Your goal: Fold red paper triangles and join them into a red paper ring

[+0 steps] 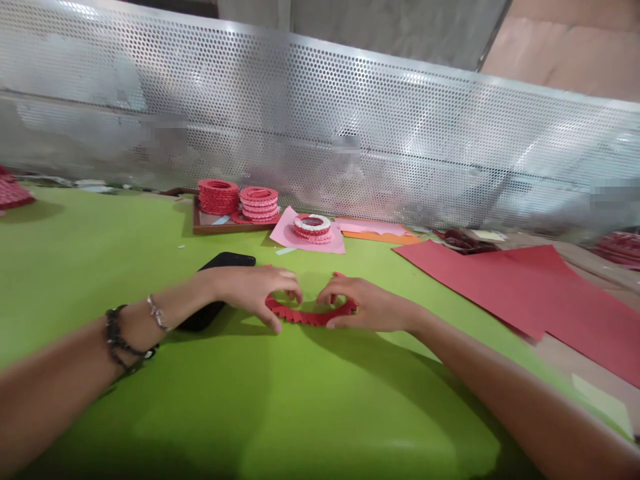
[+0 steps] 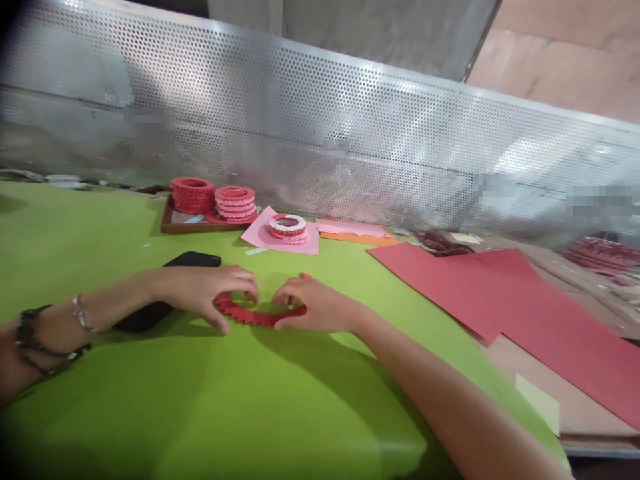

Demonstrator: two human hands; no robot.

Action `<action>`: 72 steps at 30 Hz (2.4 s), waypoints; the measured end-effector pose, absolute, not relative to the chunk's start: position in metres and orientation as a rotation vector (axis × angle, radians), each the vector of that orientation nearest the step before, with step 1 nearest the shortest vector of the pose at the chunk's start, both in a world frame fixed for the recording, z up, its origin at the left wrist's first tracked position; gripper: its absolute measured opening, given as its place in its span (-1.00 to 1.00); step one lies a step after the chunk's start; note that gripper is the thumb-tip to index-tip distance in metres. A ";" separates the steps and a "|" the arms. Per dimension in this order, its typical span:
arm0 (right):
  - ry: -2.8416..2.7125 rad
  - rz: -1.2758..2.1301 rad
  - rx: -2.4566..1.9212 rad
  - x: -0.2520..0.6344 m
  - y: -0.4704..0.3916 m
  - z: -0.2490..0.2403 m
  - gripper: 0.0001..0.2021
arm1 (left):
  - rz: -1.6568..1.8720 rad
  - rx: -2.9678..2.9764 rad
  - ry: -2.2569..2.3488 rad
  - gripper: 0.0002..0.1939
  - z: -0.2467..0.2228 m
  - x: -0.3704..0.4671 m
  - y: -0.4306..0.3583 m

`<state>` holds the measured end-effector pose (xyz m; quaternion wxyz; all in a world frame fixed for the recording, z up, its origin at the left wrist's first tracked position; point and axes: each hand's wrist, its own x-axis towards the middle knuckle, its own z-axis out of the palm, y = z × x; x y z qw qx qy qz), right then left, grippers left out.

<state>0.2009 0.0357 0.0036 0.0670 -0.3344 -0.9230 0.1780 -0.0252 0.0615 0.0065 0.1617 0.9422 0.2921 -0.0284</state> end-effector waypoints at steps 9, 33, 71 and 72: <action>-2.782 0.494 -1.018 0.192 0.035 -0.009 -0.91 | -0.063 2.675 0.765 -0.89 0.004 -0.027 0.070; -2.837 0.387 -0.948 0.199 0.038 -0.005 -0.87 | -0.097 2.624 0.850 -0.75 0.005 -0.024 0.065; -2.855 0.361 -0.900 0.201 0.043 -0.011 -0.95 | 0.012 2.683 0.759 -0.85 0.001 -0.025 0.070; -2.854 0.369 -0.910 0.200 0.042 -0.010 -0.96 | 0.010 2.677 0.764 -0.85 0.001 -0.024 0.070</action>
